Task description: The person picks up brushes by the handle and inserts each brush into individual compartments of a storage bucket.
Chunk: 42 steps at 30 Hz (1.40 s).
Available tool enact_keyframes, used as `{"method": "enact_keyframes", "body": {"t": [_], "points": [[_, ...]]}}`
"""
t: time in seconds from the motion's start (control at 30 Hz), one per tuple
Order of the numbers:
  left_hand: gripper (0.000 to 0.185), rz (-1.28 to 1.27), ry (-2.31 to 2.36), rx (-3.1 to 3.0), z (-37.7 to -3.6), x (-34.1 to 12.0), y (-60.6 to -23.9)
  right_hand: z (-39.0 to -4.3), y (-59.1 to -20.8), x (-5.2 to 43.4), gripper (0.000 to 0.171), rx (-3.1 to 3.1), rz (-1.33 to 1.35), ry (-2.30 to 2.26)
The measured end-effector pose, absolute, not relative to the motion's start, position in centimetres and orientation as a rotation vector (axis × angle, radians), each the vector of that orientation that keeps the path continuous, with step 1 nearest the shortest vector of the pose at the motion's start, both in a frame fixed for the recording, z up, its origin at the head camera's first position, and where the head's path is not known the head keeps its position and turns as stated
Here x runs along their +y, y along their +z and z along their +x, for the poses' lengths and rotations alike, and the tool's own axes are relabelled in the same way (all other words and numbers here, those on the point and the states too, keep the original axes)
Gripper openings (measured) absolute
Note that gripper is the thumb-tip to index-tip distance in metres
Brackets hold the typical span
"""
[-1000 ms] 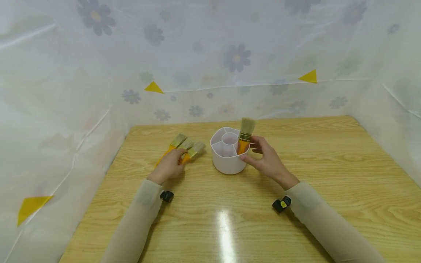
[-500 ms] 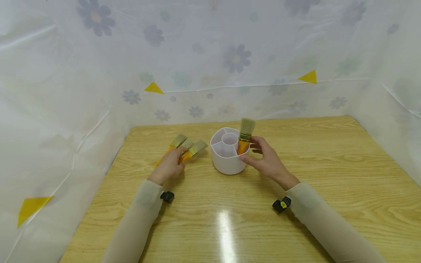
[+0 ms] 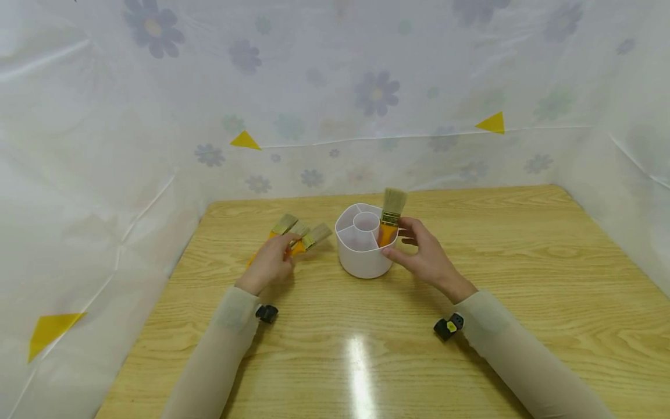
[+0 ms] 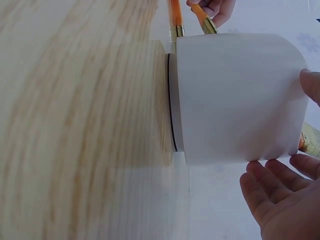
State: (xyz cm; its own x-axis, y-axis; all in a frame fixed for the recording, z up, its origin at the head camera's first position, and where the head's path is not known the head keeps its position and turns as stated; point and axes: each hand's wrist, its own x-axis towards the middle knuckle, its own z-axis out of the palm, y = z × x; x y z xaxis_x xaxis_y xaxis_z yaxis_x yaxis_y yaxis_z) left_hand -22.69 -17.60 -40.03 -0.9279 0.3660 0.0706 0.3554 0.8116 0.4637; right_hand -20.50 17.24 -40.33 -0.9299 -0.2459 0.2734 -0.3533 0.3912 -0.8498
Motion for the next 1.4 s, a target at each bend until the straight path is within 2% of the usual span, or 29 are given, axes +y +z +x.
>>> {"method": "enact_keyframes", "body": {"t": [0.47,0.7,1.0,1.4], "points": [[0.052,0.59,0.824,3.016,-22.8,-17.3,-39.9,-18.3,-36.8,16.1,0.07,-2.554,0.558,1.586],[0.049,0.602,0.933,3.05,-22.8,-17.0,-39.6,-18.4,-37.1,16.1,0.073,-2.571,0.544,1.581],[0.047,0.715,1.059,3.067,-22.5,-16.5,-39.0,-20.5,-40.3,16.9,0.076,-2.542,0.531,1.584],[0.045,0.876,1.255,2.995,-21.4,-15.3,-37.4,-20.6,-40.6,17.0,0.074,-2.537,0.509,1.594]]}}
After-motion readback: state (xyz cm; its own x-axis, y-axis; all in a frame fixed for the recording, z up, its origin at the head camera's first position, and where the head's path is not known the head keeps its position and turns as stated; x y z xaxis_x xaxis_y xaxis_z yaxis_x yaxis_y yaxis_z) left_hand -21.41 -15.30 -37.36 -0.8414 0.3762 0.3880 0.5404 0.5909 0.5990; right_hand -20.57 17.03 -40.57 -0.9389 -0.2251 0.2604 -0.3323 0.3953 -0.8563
